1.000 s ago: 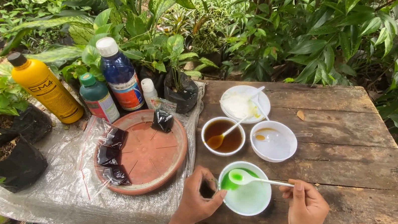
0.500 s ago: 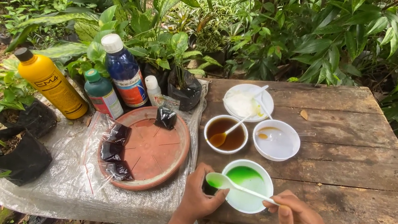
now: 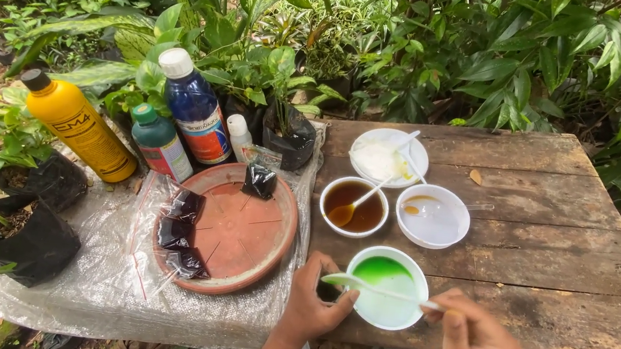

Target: Mixing different colored liquids in bowls using a spoon and organizing small plastic bags on a tray.

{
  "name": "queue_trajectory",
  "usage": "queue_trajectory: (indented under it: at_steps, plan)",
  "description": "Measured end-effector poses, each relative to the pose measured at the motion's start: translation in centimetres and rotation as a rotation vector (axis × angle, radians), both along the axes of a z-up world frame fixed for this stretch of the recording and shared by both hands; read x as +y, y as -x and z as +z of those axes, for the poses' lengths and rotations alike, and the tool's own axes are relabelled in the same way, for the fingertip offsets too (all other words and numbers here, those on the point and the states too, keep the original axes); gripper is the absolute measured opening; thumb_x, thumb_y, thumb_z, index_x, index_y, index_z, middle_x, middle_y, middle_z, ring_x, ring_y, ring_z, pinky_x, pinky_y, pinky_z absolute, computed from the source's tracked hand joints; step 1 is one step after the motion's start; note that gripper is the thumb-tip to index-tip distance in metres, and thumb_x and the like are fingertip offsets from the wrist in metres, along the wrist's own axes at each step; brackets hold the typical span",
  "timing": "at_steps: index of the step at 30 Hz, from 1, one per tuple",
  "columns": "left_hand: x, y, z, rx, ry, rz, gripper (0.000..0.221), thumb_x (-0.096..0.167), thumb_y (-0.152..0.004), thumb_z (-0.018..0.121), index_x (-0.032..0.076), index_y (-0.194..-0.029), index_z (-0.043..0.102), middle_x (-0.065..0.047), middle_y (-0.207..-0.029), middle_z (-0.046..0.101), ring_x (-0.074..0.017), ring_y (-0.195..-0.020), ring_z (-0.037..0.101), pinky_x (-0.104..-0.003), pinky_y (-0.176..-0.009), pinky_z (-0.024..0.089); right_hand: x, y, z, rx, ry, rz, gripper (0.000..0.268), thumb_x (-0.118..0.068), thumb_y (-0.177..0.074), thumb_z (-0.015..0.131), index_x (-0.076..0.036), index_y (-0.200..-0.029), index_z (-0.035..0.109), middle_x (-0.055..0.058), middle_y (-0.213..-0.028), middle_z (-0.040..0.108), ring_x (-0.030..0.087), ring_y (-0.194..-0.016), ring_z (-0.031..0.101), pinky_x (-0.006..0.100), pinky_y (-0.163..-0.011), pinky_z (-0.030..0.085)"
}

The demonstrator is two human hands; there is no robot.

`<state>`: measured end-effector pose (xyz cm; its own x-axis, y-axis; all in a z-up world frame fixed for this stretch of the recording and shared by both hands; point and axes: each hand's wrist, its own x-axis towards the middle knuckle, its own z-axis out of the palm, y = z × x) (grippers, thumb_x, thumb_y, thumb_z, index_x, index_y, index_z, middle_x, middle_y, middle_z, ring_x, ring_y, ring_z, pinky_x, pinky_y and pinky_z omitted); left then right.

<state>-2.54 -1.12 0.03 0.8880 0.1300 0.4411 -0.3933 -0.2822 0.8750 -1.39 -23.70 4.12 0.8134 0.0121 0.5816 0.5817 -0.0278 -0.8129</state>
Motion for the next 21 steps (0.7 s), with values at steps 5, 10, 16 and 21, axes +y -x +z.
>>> queue_trajectory:
  at_steps: [5, 10, 16, 21]
  plan:
    - [0.0, -0.2, -0.3, -0.044, 0.008, 0.001, 0.03, 0.03, -0.086, 0.073, 0.01, -0.089, 0.051, -0.002, -0.074, 0.055, -0.0136, -0.064, 0.054, -0.027, -0.061, 0.047, -2.0, -4.1, -5.5, 0.358, -0.293, -0.106, 0.03, -0.017, -0.107, 0.059, 0.013, -0.111, 0.066, 0.024, -0.085, 0.07, 0.027, -0.075, 0.065, 0.033, -0.073, 0.057]
    - [-0.1, -0.3, -0.4, -0.051, 0.038, -0.014, 0.029, 0.029, -0.087, 0.072, 0.01, -0.089, 0.05, -0.002, -0.075, 0.053, -0.0133, -0.066, 0.053, -0.027, -0.062, 0.047, -3.7, -6.1, -10.1, 0.589, -0.377, -0.094, 0.029, -0.013, -0.111, 0.056, 0.014, -0.107, 0.066, 0.024, -0.081, 0.065, 0.027, -0.074, 0.059, 0.035, -0.072, 0.052]
    - [-0.1, -0.3, -0.4, -0.048, 0.045, -0.019, 0.028, 0.025, -0.085, 0.073, 0.01, -0.089, 0.05, -0.002, -0.073, 0.055, -0.0137, -0.065, 0.054, -0.027, -0.061, 0.048, -3.7, -6.1, -10.9, 0.636, -0.329, -0.111, 0.028, -0.012, -0.11, 0.056, 0.013, -0.103, 0.068, 0.023, -0.077, 0.066, 0.024, -0.072, 0.057, 0.033, -0.069, 0.047]
    - [-0.1, -0.4, -0.7, -0.033, 0.04, -0.025, 0.029, 0.028, -0.087, 0.073, 0.011, -0.089, 0.051, -0.002, -0.073, 0.054, -0.0127, -0.065, 0.054, -0.026, -0.062, 0.048, -2.9, -5.8, -9.4, 0.682, -0.277, -0.169, 0.028, -0.01, -0.108, 0.058, 0.016, -0.106, 0.069, 0.025, -0.079, 0.068, 0.024, -0.072, 0.056, 0.033, -0.069, 0.049]
